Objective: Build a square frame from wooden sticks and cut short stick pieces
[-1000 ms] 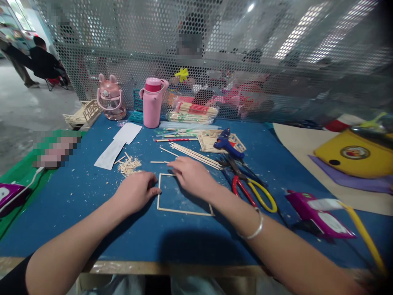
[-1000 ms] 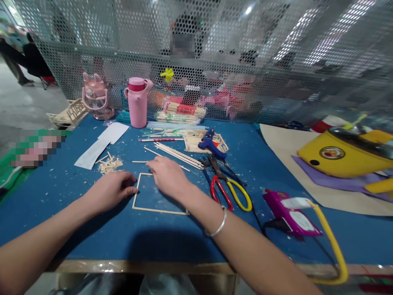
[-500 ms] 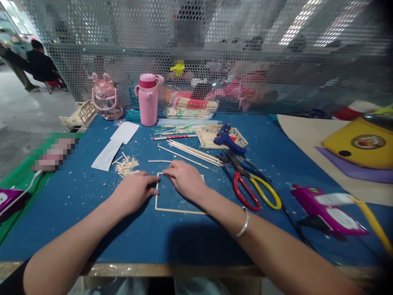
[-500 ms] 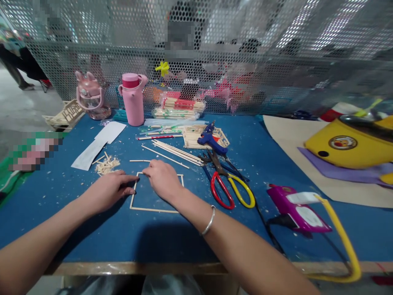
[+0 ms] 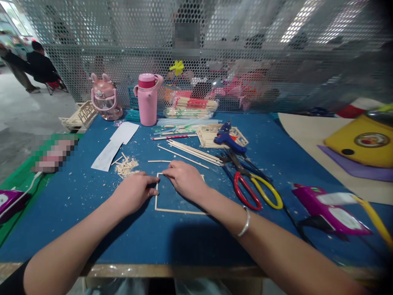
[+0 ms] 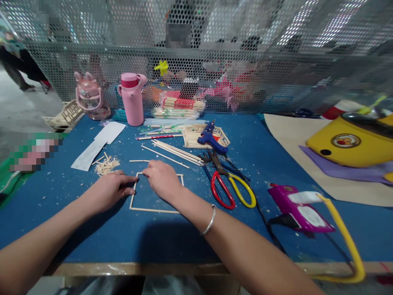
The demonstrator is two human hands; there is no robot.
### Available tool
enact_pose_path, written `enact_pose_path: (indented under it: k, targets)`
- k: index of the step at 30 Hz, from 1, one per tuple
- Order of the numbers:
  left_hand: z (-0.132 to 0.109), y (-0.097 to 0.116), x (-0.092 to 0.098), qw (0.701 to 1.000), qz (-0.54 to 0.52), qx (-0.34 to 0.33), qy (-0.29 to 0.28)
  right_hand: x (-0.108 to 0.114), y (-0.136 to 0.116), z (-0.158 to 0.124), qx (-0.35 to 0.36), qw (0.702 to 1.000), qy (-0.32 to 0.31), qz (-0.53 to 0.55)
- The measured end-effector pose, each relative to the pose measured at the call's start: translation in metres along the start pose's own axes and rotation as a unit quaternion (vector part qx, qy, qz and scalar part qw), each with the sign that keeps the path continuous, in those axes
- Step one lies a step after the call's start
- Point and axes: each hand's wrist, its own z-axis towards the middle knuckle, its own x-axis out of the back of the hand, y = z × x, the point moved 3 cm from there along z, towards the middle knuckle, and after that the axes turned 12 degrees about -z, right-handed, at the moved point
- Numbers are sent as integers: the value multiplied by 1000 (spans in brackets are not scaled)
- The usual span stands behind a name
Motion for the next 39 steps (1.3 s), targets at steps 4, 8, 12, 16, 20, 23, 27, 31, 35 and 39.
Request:
enact_pose_path:
  k: [4,8,12,16,20,23,27,31,35,39]
  targets:
    - [0,-2,-1,1000,1,-1,3,1,-2,0,-3,1000,-13,2]
    - [-1,-4,-3,1000,-9,-4,5,4,-3,1,1,1000,-28,-1]
    - [-1,-5,-1,1000,-7,-14,11,19,1,-4,-5,1000,-1,15]
    - [-6,-2,12,998,-38,-41,27,45,0,-21,-30,996,66,43]
    - [-16,7,16,987,-75,-132,-57,48,-20,-40,53,994,5,94]
    - [-22,10,9,981,-76,-149,-100,40,-29,-48,66,989,-45,121]
    - [-21,10,0,984,-58,-142,-95,31,-31,-50,68,986,-81,132]
    - [-18,10,-2,983,-65,-144,-91,27,-31,-49,63,987,-76,129]
    - [-17,10,-3,987,-76,-121,-80,23,-34,-49,72,988,-60,124]
    - [-16,10,-5,988,-88,-98,-77,21,-37,-49,84,990,-42,104]
